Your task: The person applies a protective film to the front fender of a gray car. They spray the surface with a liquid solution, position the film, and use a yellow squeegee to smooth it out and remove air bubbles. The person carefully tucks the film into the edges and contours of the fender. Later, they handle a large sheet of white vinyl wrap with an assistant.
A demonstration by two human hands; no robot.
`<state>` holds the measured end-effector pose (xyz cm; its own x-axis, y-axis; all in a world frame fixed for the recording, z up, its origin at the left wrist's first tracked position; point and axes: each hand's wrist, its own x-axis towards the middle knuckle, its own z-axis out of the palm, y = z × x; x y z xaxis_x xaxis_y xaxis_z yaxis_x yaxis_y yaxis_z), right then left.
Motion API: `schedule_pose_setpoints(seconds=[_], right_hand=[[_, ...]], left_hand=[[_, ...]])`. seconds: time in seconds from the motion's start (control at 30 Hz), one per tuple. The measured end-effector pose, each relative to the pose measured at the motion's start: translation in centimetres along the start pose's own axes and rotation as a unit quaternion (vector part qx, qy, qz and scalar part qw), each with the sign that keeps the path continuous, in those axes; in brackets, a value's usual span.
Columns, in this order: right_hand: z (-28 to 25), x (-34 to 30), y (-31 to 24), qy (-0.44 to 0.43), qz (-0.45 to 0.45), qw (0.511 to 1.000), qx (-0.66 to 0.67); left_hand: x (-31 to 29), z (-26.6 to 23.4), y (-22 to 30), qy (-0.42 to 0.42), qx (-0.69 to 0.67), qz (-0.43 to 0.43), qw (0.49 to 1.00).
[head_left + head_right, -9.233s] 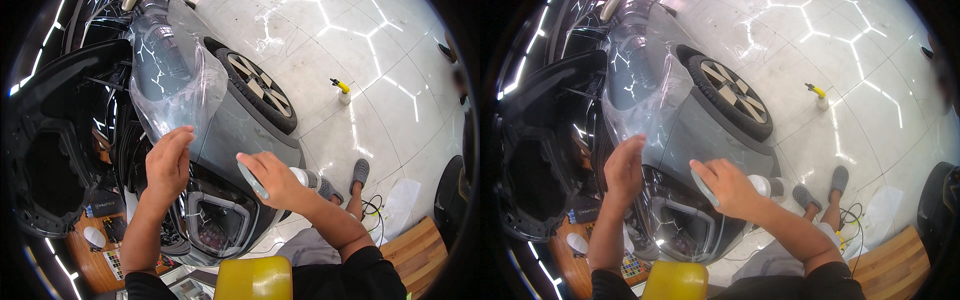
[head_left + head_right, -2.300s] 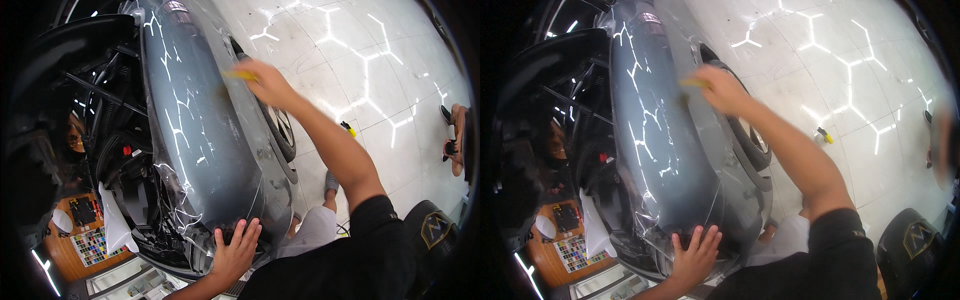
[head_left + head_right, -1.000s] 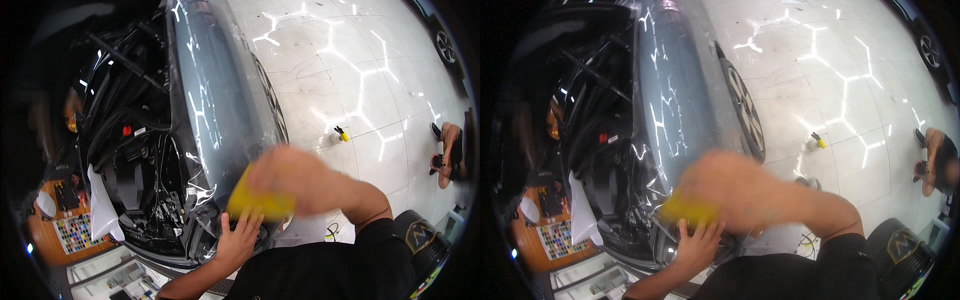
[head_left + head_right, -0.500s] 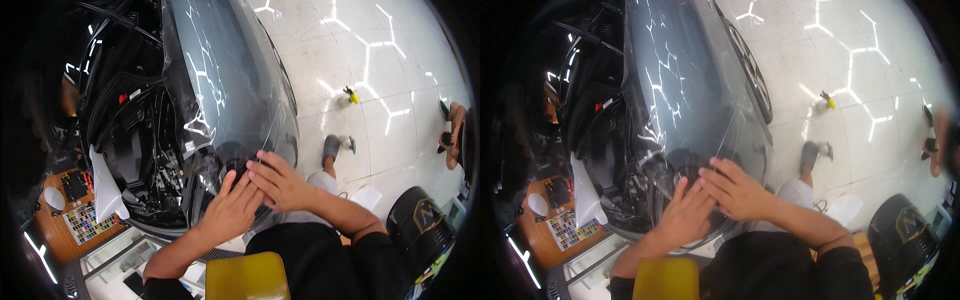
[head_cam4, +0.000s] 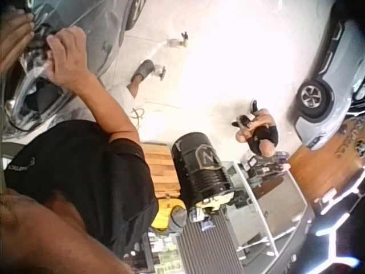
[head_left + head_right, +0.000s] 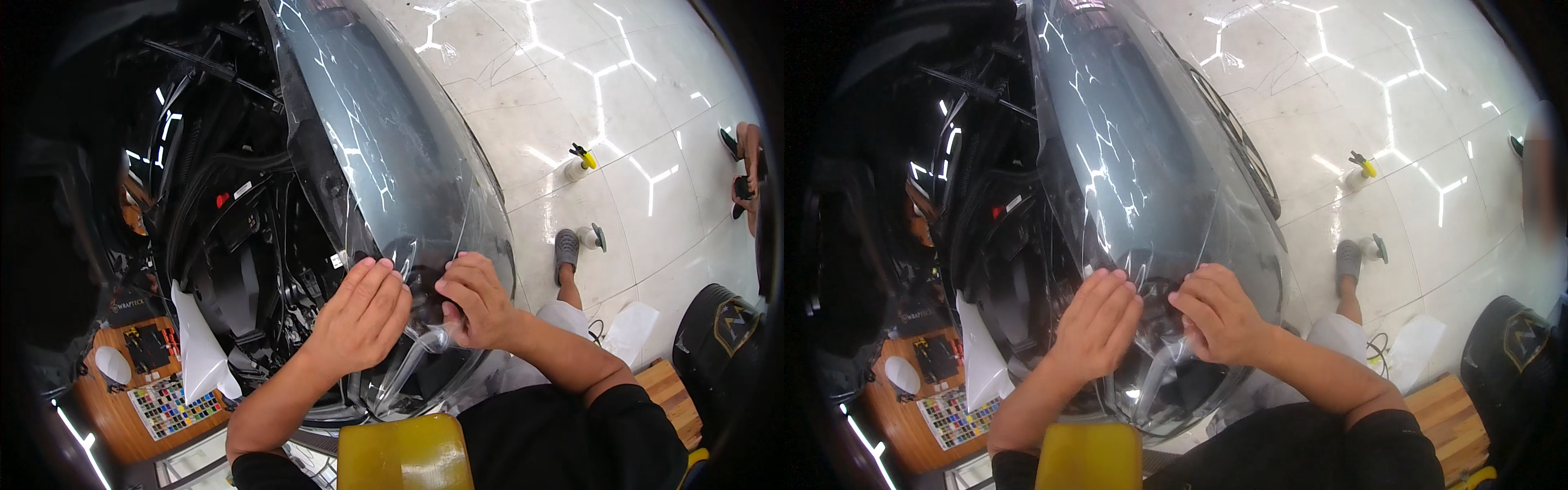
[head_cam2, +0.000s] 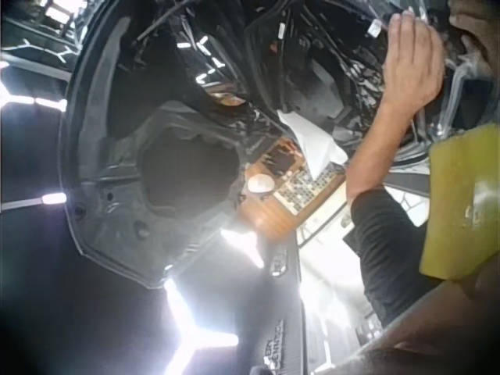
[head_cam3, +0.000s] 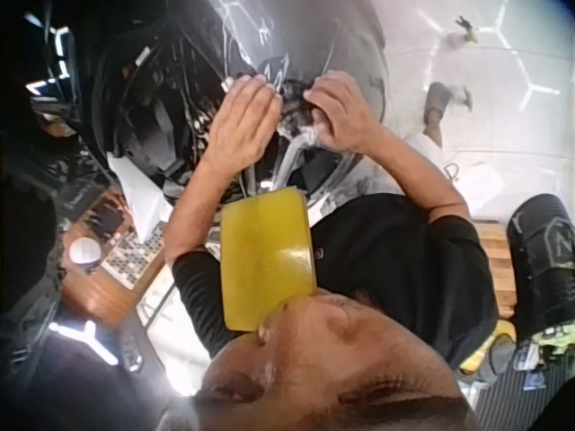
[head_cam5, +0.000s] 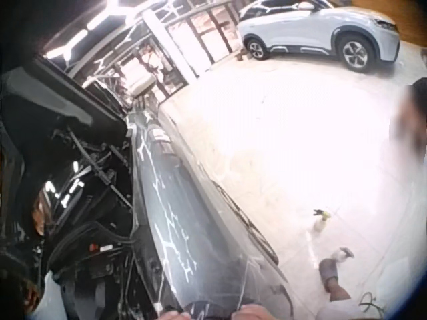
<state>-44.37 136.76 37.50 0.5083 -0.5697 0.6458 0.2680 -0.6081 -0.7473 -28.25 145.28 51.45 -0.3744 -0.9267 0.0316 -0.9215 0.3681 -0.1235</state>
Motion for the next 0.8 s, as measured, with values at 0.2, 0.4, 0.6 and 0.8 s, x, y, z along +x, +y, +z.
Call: schedule_pose_setpoints(seconds=[0.2,0.4,0.6,0.8], right_hand=[[0.6,0.2,0.1,0.012,-0.003,1.0,-0.012],[1.0,0.1,0.3,0.036,-0.012,0.999,-0.003],[1.4,0.0,0.3,0.043,-0.006,0.999,0.013],[1.2,-0.5,0.2,0.03,0.014,0.999,0.018]], left_hand=[[0.6,0.3,0.2,0.04,0.039,-0.005,0.998],[0.6,1.2,0.1,0.047,-0.024,0.006,0.999],[-0.3,0.8,-0.3,0.031,-0.046,-0.009,0.998],[1.8,-0.7,0.1,-0.02,-0.004,-0.021,1.0]])
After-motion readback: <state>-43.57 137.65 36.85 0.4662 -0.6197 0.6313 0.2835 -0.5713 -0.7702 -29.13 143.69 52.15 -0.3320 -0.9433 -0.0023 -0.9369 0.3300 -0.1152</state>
